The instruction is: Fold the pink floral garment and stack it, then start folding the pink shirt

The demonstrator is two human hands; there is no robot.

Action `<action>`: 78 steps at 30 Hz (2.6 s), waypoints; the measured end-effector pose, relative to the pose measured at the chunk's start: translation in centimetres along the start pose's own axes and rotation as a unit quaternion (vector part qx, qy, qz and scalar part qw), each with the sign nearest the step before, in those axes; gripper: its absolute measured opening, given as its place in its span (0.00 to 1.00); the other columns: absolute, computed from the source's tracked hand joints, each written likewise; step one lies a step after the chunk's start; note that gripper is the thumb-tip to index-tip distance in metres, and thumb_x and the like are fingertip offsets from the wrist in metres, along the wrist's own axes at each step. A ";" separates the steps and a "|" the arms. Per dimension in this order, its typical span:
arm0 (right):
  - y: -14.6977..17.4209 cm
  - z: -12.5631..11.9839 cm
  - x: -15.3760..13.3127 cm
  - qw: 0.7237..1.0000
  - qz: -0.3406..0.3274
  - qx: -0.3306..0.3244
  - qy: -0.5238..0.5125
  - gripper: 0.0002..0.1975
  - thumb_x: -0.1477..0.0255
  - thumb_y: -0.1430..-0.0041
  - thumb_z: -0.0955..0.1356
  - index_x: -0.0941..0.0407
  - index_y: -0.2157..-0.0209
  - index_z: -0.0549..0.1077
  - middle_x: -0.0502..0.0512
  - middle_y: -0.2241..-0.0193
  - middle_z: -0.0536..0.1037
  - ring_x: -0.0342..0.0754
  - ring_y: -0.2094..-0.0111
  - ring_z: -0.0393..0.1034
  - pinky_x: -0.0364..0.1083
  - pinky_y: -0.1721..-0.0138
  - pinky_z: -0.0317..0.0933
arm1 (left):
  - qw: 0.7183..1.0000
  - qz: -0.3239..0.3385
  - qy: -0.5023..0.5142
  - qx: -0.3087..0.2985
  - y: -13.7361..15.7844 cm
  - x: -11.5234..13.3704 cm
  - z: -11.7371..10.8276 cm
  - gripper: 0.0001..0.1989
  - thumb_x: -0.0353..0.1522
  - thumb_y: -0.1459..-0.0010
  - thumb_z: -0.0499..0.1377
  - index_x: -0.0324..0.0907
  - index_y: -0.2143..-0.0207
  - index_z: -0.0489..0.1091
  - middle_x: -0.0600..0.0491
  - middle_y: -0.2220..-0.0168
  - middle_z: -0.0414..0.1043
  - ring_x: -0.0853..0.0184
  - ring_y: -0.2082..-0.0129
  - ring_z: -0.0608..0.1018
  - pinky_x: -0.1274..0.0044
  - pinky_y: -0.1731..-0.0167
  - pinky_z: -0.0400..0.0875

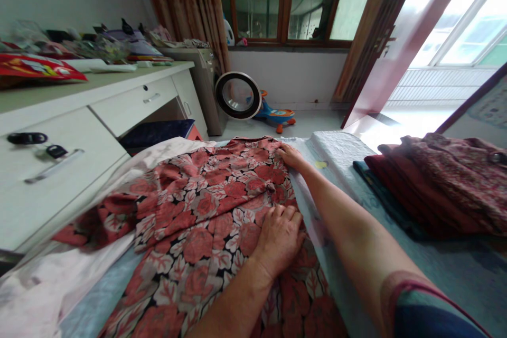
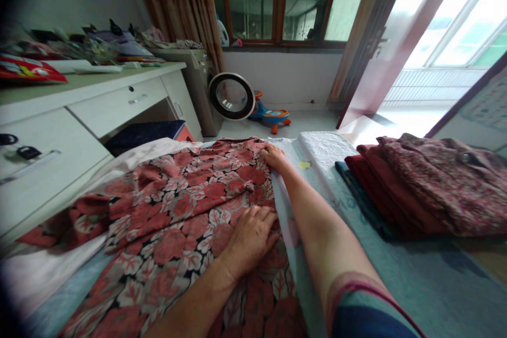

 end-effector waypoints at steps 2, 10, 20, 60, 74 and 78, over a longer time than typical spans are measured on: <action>1.4 -0.2 -0.4 1.000 -0.015 0.003 -0.005 0.24 0.63 0.31 0.54 0.55 0.42 0.68 0.59 0.39 0.69 0.53 0.41 0.63 0.50 0.42 0.57 | 1.000 0.000 0.002 0.002 0.0 0.0 0.0 0.13 0.39 0.37 0.59 0.45 0.53 0.69 0.51 0.51 0.70 0.57 0.50 0.69 0.64 0.48 0.65; 6.3 1.7 -3.6 0.994 -0.102 0.013 0.032 0.22 0.60 0.30 0.57 0.54 0.41 0.65 0.61 0.35 0.62 0.55 0.35 0.54 0.59 0.37 0.48 | 1.000 -0.003 0.000 -0.006 0.2 0.1 -0.1 0.11 0.39 0.36 0.57 0.44 0.54 0.69 0.49 0.52 0.70 0.57 0.50 0.68 0.65 0.49 0.65; 1.4 1.8 -1.5 0.998 -0.019 -0.023 0.059 0.27 0.55 0.29 0.52 0.52 0.39 0.62 0.60 0.32 0.57 0.60 0.32 0.46 0.72 0.37 0.41 | 1.000 -0.006 0.001 0.000 0.0 0.0 0.0 0.12 0.39 0.38 0.60 0.45 0.53 0.69 0.51 0.51 0.71 0.57 0.51 0.69 0.64 0.49 0.66; 19.0 -0.1 -3.7 0.989 -0.129 -0.049 0.048 0.25 0.63 0.29 0.56 0.53 0.34 0.60 0.60 0.31 0.57 0.51 0.30 0.46 0.62 0.33 0.39 | 0.996 -0.051 -0.004 0.079 1.2 -0.5 -1.3 0.09 0.27 0.39 0.53 0.43 0.62 0.72 0.51 0.59 0.75 0.62 0.54 0.72 0.69 0.49 0.64; 30.3 -1.0 -4.0 0.984 -0.105 -0.127 0.063 0.31 0.59 0.30 0.55 0.55 0.30 0.52 0.56 0.29 0.48 0.59 0.29 0.39 0.65 0.33 0.35 | 0.993 -0.086 0.012 0.083 1.0 -1.4 -0.9 0.11 0.24 0.41 0.51 0.44 0.64 0.72 0.51 0.61 0.76 0.63 0.57 0.75 0.72 0.50 0.65; 33.8 -1.4 -4.2 0.985 -0.083 -0.145 0.048 0.31 0.60 0.31 0.57 0.53 0.30 0.51 0.54 0.28 0.46 0.61 0.29 0.39 0.66 0.33 0.35 | 0.994 -0.077 0.011 0.077 1.0 -1.2 -0.8 0.11 0.25 0.41 0.51 0.43 0.64 0.72 0.49 0.59 0.75 0.62 0.55 0.75 0.71 0.50 0.66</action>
Point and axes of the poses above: each hand's wrist, its own y-axis away from the middle knuckle, its own z-axis out of the palm, x = y × z, the point moved 6 cm from there along -y, towards the middle knuckle
